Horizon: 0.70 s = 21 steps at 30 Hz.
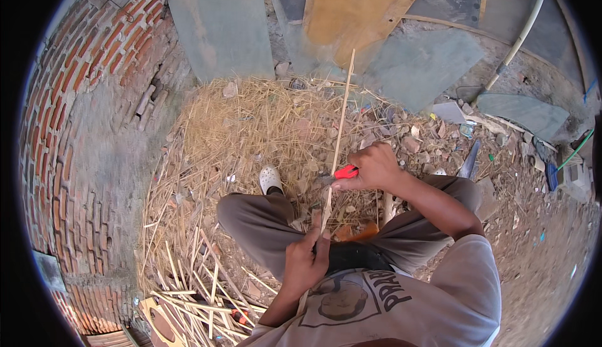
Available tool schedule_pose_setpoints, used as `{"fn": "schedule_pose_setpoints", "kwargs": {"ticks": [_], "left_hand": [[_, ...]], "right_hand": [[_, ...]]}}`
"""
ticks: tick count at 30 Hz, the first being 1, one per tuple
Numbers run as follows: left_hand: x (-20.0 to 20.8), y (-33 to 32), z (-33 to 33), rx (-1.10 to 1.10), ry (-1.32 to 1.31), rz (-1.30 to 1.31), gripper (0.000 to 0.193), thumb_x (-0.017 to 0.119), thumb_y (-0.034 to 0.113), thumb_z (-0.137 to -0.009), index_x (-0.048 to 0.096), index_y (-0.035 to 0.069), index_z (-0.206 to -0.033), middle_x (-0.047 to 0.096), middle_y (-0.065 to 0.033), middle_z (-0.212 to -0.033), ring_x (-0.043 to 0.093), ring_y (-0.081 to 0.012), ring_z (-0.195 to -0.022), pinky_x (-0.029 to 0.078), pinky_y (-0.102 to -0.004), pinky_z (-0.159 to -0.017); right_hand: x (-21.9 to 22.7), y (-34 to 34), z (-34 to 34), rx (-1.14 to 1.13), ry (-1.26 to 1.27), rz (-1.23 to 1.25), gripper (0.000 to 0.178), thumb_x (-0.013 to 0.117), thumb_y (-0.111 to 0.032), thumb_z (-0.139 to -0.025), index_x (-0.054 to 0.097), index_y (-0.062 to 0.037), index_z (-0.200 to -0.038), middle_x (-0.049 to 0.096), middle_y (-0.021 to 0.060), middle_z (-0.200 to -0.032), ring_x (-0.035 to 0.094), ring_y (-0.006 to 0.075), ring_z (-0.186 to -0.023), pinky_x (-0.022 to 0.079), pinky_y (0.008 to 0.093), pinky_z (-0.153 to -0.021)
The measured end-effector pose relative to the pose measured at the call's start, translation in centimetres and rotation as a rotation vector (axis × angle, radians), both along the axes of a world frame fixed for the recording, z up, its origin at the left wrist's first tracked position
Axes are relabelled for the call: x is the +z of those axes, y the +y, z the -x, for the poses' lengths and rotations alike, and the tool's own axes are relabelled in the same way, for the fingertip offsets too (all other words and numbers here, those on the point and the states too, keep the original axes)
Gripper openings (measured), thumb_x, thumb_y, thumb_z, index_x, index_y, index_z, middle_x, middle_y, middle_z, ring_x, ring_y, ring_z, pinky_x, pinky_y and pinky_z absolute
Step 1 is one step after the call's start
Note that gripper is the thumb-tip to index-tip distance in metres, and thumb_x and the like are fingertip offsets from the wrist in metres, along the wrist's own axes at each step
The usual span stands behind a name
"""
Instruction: The person sits cross-legged on the ground and uses a red utility knife to shave the surface of a long bamboo stick. They hold the stick with their left hand and repeatedly scrape the blade along its length to remove the outer layer, creating thin strips of bamboo waste.
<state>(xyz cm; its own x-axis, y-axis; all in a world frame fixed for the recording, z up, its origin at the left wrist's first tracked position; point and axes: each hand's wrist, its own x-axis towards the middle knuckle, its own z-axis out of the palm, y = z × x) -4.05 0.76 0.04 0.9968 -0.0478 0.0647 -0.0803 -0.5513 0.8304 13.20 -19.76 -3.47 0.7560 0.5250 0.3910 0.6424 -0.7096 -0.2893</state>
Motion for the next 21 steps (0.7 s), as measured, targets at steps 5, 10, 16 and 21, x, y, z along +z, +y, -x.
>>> {"fn": "schedule_pose_setpoints", "kwargs": {"ticks": [5, 10, 16, 21], "left_hand": [[0.2, 0.5, 0.2, 0.001, 0.018, -0.064, 0.043, 0.058, 0.014, -0.094, 0.053, 0.003, -0.135, 0.059, -0.0222, -0.064, 0.062, -0.0358, -0.054, 0.048, -0.0380, -0.053], [0.5, 0.7, 0.2, 0.011, 0.066, -0.072, 0.044, 0.058, 0.016, -0.095, 0.052, 0.006, -0.137, 0.056, -0.0208, -0.060, 0.060, -0.0342, -0.050, 0.047, -0.0370, -0.051], [-0.5, 0.6, 3.1, -0.075, 0.235, -0.028, 0.044, 0.057, 0.016, -0.095, 0.052, 0.007, -0.137, 0.057, -0.0203, -0.062, 0.060, -0.0278, -0.049, 0.046, -0.0346, -0.051], [-1.2, 0.2, 4.4, -0.125, 0.240, 0.098, 0.045, 0.058, 0.012, -0.094, 0.051, 0.006, -0.138, 0.057, -0.0181, -0.063, 0.059, -0.0188, -0.049, 0.044, -0.0323, -0.050]], "right_hand": [[0.8, 0.1, -0.8, -0.030, -0.037, 0.018, 0.072, 0.064, -0.081, -0.064, 0.055, -0.0099, -0.051, 0.052, 0.0073, -0.046, 0.056, 0.0290, -0.044, 0.042, 0.0382, -0.045], [0.1, 0.0, -2.4, -0.064, -0.044, 0.010, 0.074, 0.061, -0.082, -0.066, 0.059, -0.0088, -0.054, 0.054, 0.0091, -0.048, 0.058, 0.0301, -0.046, 0.045, 0.0398, -0.047], [-1.4, -5.9, -7.8, -0.487, 0.195, 0.039, 0.082, 0.049, -0.085, -0.074, 0.070, -0.0057, -0.065, 0.061, 0.0146, -0.056, 0.066, 0.0328, -0.061, 0.052, 0.0434, -0.057], [-1.8, -8.5, -8.6, -0.589, 0.196, 0.091, 0.083, 0.045, -0.083, -0.078, 0.073, -0.0056, -0.074, 0.065, 0.0190, -0.064, 0.068, 0.0349, -0.071, 0.054, 0.0456, -0.066]]}}
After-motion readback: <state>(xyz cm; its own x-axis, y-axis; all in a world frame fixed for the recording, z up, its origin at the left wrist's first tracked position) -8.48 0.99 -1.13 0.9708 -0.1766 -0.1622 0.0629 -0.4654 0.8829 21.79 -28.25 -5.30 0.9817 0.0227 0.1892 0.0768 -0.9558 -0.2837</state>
